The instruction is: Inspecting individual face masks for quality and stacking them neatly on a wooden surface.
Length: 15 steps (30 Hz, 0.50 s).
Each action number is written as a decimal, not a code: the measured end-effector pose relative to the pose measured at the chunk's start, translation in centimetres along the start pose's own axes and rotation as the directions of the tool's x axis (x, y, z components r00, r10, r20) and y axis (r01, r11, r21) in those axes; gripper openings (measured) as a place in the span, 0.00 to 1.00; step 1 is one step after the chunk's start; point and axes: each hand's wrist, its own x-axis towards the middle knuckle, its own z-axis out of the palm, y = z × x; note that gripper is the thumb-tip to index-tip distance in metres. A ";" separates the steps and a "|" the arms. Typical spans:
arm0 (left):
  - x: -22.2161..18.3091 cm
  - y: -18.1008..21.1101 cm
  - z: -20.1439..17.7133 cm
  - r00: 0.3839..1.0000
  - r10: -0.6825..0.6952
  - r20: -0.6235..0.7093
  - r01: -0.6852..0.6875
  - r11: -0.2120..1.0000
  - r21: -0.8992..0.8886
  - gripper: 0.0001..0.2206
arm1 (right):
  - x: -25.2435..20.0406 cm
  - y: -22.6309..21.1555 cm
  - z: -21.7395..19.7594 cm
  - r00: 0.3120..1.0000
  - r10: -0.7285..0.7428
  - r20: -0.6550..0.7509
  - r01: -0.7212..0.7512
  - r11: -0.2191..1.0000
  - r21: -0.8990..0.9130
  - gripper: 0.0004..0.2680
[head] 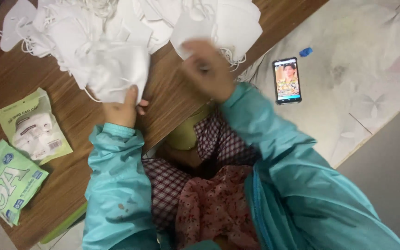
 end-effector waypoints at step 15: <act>-0.6 1.2 -0.9 0.972 -0.171 -0.163 0.143 0.975 -0.169 0.17 | 10.6 10.1 -16.5 0.518 0.835 -0.187 -0.812 0.549 0.198 0.22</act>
